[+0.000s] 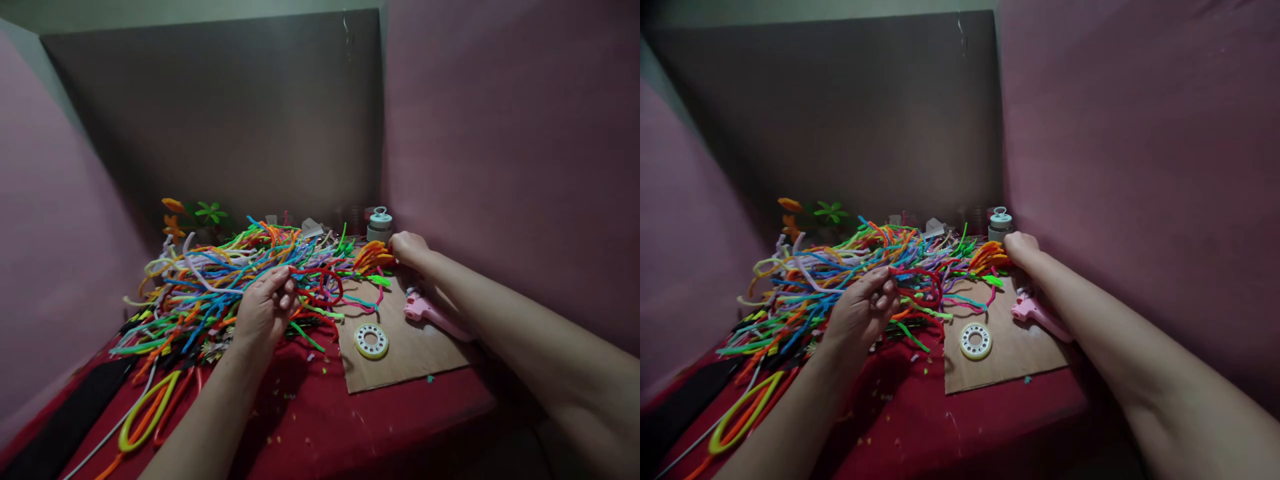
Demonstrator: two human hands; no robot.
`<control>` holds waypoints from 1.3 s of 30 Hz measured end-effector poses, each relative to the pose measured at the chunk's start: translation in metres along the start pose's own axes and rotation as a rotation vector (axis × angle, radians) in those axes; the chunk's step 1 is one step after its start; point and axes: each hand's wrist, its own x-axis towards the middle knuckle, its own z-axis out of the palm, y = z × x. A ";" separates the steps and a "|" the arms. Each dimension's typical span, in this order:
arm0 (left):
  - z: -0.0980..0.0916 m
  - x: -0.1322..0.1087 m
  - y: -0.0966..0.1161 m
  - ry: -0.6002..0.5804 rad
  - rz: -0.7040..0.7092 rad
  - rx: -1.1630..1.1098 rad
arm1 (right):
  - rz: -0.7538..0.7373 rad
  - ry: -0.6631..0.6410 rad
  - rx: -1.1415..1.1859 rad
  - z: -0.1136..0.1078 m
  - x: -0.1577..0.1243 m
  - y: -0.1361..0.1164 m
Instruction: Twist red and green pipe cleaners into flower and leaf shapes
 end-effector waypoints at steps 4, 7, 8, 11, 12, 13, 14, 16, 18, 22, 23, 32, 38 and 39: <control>0.001 0.000 0.000 -0.025 0.003 0.005 | -0.051 0.036 0.003 -0.013 0.002 0.002; 0.002 -0.001 0.000 -0.048 0.003 0.017 | -0.020 0.067 0.043 -0.016 0.000 0.006; 0.002 -0.001 0.000 -0.047 0.005 0.021 | -0.003 0.092 0.061 -0.017 -0.001 0.008; 0.002 -0.002 -0.001 -0.041 -0.006 0.022 | 0.040 0.196 0.138 -0.020 -0.005 0.012; 0.003 -0.002 -0.002 -0.044 -0.013 0.018 | 0.051 0.225 0.176 -0.022 -0.007 0.012; 0.003 -0.002 -0.002 -0.051 -0.019 0.011 | 0.062 0.247 0.221 -0.025 -0.009 0.013; 0.003 -0.002 -0.003 -0.059 -0.022 0.004 | 0.072 0.260 0.272 -0.028 -0.012 0.012; 0.004 -0.003 -0.004 -0.066 -0.022 -0.006 | 0.086 0.258 0.389 -0.034 -0.021 0.007; 0.005 -0.004 -0.004 -0.064 -0.024 -0.009 | 0.092 0.222 0.514 -0.037 -0.034 -0.003; 0.010 -0.008 -0.005 -0.043 -0.027 -0.006 | 0.027 -0.012 1.040 -0.033 -0.073 -0.030; 0.011 -0.010 -0.006 -0.042 -0.026 -0.001 | 0.026 -0.134 1.266 -0.030 -0.084 -0.037; 0.011 -0.009 -0.012 -0.043 0.010 0.104 | -0.008 -0.481 1.640 -0.017 -0.142 -0.074; 0.009 -0.007 -0.016 0.010 0.036 0.142 | -0.008 -0.460 1.700 -0.012 -0.145 -0.072; 0.008 -0.007 -0.017 0.010 0.049 0.155 | -0.015 -0.462 1.709 -0.010 -0.146 -0.071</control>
